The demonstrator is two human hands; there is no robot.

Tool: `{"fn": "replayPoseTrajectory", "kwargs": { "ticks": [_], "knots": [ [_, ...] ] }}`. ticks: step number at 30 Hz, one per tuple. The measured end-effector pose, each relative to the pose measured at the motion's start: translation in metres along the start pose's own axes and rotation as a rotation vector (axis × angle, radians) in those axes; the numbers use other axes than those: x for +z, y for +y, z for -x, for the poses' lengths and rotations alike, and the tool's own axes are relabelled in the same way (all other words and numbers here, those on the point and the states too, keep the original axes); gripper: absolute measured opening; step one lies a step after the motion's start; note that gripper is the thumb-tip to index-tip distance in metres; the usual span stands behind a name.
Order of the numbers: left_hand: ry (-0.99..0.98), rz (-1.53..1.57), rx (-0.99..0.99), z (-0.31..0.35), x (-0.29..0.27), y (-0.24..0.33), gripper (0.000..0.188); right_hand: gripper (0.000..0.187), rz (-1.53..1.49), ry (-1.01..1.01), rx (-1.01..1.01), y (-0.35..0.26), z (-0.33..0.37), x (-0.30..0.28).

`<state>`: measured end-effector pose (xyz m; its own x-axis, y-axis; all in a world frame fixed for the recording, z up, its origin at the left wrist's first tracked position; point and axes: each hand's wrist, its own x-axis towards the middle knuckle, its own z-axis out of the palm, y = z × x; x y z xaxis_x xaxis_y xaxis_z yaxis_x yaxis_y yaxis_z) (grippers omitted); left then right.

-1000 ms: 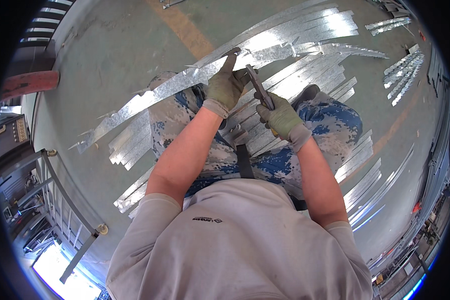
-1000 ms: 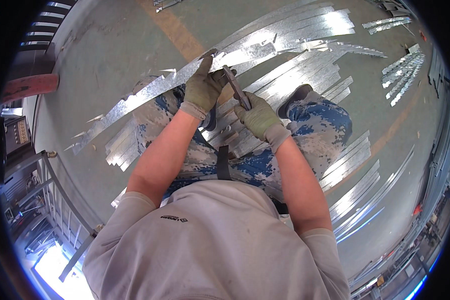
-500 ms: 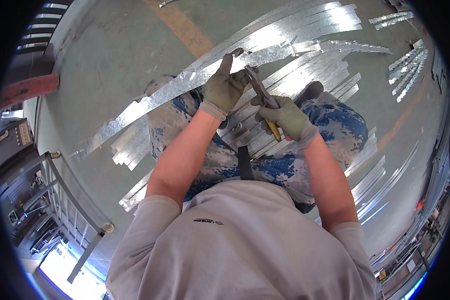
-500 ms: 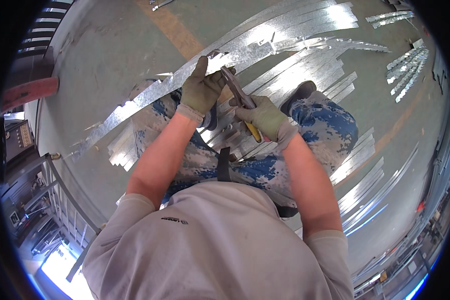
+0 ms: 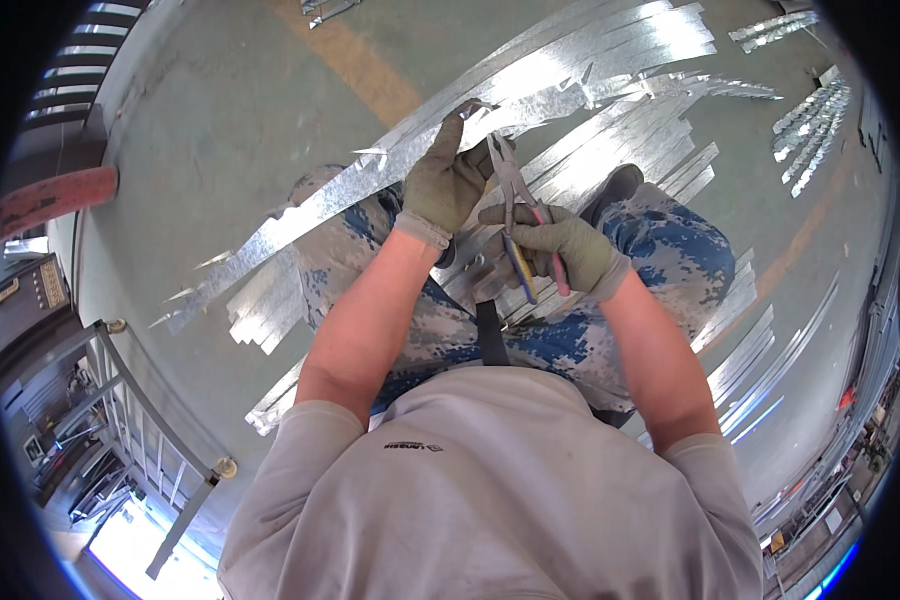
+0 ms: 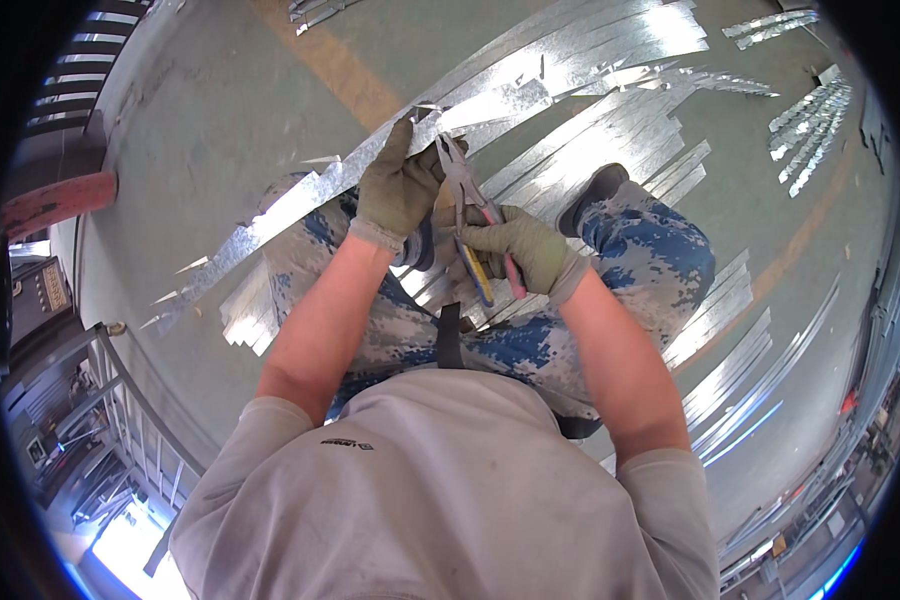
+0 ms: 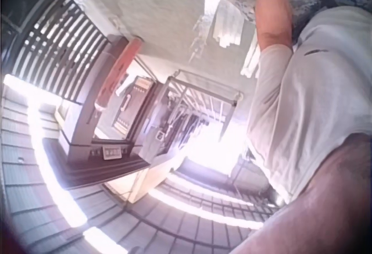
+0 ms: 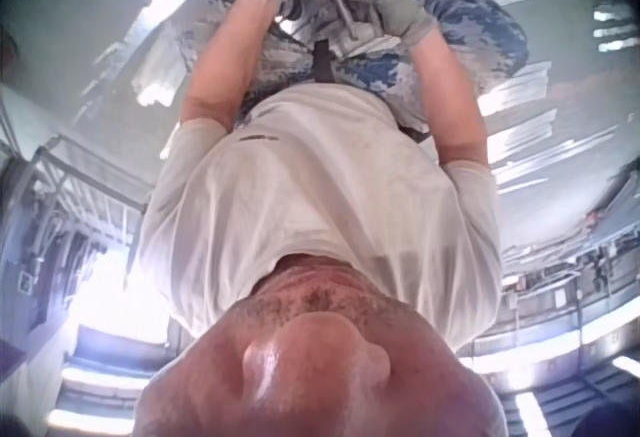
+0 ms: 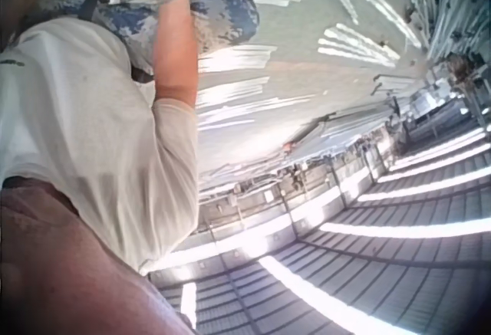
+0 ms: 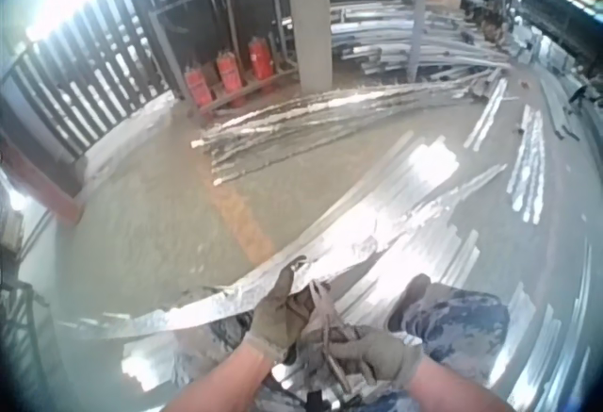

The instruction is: The person sits on the floor and uses tin snips to cut a long metal strip into smaller pieces. They repeatedly position the snips, cut, and drop the pieces onto the floor.

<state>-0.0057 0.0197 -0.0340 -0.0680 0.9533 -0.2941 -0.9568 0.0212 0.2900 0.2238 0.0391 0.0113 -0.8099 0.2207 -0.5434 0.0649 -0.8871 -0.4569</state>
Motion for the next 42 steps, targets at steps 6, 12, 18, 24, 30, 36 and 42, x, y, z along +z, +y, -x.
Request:
{"fn": "replayPoseTrajectory", "kwargs": {
  "ticks": [6, 12, 18, 24, 30, 36, 42],
  "knots": [
    [-0.028, -0.054, 0.01, -0.001, 0.0, -0.001, 0.037, 0.054, 0.218, 0.204, -0.053, 0.008, 0.007, -0.001],
    [0.081, -0.062, 0.054, -0.005, -0.002, -0.003, 0.033, 0.051, 0.448, 0.382, -0.091, 0.0, 0.015, 0.008],
    [-0.023, -0.057, 0.044, -0.005, -0.012, -0.001, 0.032, 0.046, 0.664, 0.47, 0.03, -0.014, 0.012, 0.012],
    [0.054, -0.038, 0.038, -0.003, -0.006, -0.001, 0.03, 0.044, 0.665, 0.474, -0.049, -0.007, 0.007, 0.009],
    [0.007, -0.061, 0.034, -0.003, -0.01, -0.003, 0.031, 0.05, 0.646, 0.48, -0.084, 0.0, 0.001, 0.001],
    [0.068, -0.063, 0.081, -0.003, -0.007, -0.007, 0.031, 0.061, 0.297, 0.313, -0.152, -0.006, 0.021, 0.026],
    [0.248, -0.168, 0.101, -0.009, -0.004, -0.017, 0.031, 0.067, 0.219, 0.349, -0.134, -0.003, 0.013, 0.024]
  ]
}}
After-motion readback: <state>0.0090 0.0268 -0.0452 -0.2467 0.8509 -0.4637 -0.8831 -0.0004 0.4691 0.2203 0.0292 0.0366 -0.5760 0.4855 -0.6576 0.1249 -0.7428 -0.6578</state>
